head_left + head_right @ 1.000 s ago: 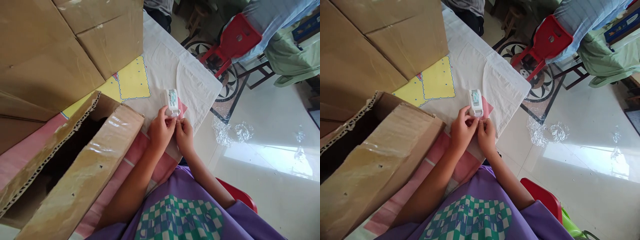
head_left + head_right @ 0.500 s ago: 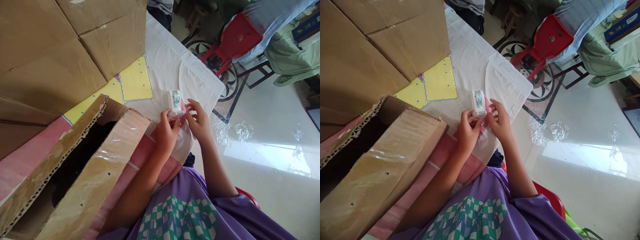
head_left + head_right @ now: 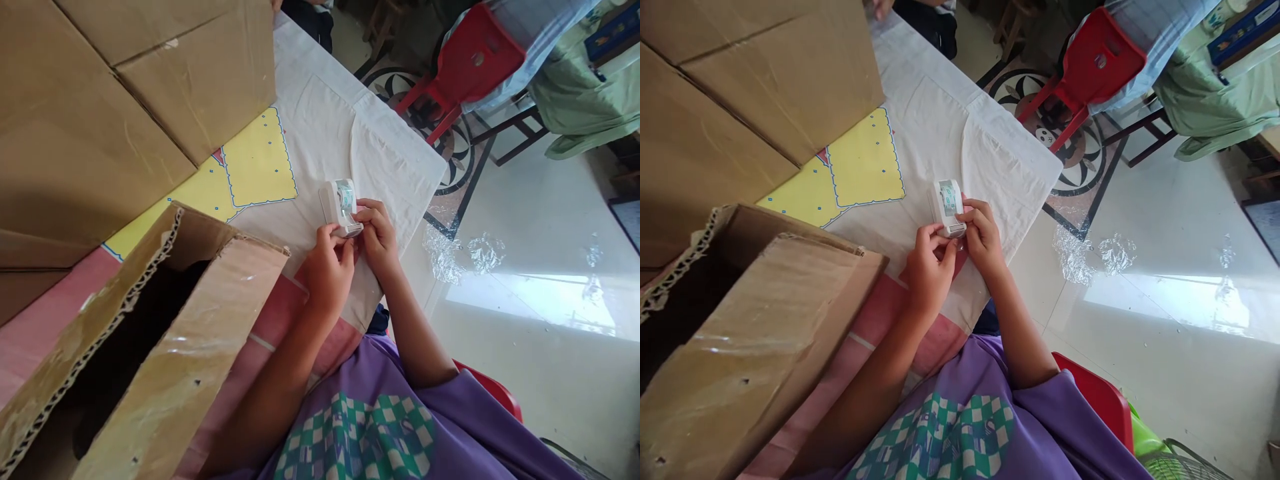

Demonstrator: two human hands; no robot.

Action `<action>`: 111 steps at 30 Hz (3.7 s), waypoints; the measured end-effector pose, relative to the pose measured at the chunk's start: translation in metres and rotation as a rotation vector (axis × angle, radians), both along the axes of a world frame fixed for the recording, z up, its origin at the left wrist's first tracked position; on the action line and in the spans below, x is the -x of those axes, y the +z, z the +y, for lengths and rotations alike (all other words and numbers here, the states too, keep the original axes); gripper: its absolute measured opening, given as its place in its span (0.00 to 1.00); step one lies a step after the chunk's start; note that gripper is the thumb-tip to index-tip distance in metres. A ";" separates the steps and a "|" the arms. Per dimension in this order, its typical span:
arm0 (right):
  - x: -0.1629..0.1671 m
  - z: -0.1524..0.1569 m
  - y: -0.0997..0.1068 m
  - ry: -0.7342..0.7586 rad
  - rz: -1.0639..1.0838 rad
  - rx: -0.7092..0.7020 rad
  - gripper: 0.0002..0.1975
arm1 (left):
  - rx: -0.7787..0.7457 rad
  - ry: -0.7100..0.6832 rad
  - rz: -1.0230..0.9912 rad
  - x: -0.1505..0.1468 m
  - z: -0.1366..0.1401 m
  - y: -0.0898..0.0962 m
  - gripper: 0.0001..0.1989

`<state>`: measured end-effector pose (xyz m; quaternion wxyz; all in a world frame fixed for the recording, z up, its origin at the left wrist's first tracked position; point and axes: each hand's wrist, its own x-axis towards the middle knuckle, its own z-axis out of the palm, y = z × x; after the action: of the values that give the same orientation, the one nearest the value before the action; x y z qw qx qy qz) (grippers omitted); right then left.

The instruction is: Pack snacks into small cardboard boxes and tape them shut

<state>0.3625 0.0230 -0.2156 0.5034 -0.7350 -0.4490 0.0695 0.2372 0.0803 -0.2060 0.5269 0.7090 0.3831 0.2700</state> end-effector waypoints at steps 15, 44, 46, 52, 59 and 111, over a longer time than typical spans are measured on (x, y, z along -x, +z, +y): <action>0.006 0.001 0.001 -0.072 0.143 -0.060 0.11 | 0.037 -0.002 -0.076 0.003 -0.001 -0.001 0.13; 0.005 -0.002 0.002 0.041 0.302 -0.024 0.28 | 0.126 -0.090 -0.256 0.005 0.000 -0.002 0.14; 0.005 -0.003 0.004 0.029 0.295 0.009 0.27 | 0.161 -0.085 -0.251 0.004 -0.001 -0.004 0.13; 0.006 -0.003 0.010 0.027 0.285 0.011 0.26 | 0.226 -0.085 -0.267 0.001 0.000 -0.006 0.12; 0.006 -0.001 0.006 0.007 0.270 -0.019 0.27 | 0.253 -0.083 -0.288 -0.001 -0.002 -0.007 0.10; -0.002 -0.006 -0.008 0.057 0.472 -0.181 0.23 | 0.293 -0.456 -0.160 0.000 0.015 0.004 0.20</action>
<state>0.3649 0.0167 -0.2233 0.6559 -0.6373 -0.3439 0.2131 0.2376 0.0953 -0.2019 0.6996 0.6695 0.2059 0.1410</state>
